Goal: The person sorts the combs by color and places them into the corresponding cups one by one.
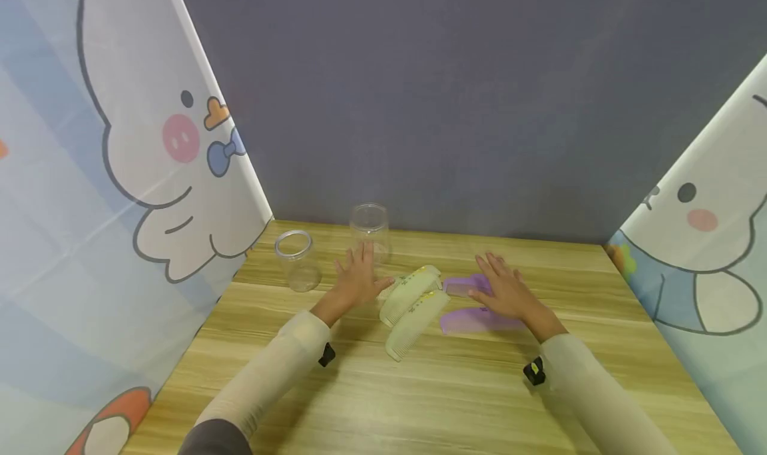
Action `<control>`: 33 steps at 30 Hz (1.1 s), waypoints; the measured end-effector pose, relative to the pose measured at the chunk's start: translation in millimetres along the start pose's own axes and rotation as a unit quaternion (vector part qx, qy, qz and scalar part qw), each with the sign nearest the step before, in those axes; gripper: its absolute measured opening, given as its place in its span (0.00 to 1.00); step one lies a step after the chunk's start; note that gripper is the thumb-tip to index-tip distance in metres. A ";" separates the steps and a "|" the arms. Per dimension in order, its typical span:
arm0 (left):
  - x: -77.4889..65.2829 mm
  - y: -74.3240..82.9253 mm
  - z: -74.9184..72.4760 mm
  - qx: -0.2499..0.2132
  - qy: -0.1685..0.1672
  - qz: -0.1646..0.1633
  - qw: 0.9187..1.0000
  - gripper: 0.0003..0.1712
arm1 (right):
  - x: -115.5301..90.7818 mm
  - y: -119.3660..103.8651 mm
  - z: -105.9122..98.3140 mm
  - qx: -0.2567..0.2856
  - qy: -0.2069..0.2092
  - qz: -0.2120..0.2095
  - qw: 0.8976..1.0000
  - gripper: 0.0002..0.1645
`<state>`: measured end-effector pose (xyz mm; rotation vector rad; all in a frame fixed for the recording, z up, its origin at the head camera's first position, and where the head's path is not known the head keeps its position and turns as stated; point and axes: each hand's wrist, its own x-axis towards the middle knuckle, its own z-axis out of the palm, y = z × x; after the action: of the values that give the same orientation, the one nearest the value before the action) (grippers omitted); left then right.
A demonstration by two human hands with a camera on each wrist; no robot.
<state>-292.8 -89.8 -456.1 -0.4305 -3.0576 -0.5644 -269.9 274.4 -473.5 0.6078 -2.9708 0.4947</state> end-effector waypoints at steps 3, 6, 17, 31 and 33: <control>3.6 -6.0 -4.6 -0.049 0.042 -0.011 0.998 0.61 | 5.6 -0.8 0.2 0.008 0.001 -0.016 1.000 0.51; 9.1 -11.1 -8.9 -0.095 0.097 -0.017 0.991 0.60 | 13.3 -1.7 1.2 0.023 0.005 -0.038 0.999 0.50; 31.5 -22.2 -12.0 -0.237 0.142 -0.070 0.959 0.63 | 45.3 -15.4 12.0 0.083 -0.017 -0.077 0.993 0.41; 55.3 -21.7 -5.4 -0.264 0.172 -0.097 0.944 0.64 | 71.0 -29.6 33.6 0.101 -0.044 -0.094 0.990 0.36; 58.0 -23.1 -6.2 -0.267 0.181 -0.097 0.942 0.65 | 75.2 -31.7 36.2 0.102 -0.050 -0.094 0.989 0.36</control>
<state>-355.0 -97.2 -455.4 -0.0073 -2.5732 -1.3265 -326.7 207.1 -488.5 0.9470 -2.9335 0.7771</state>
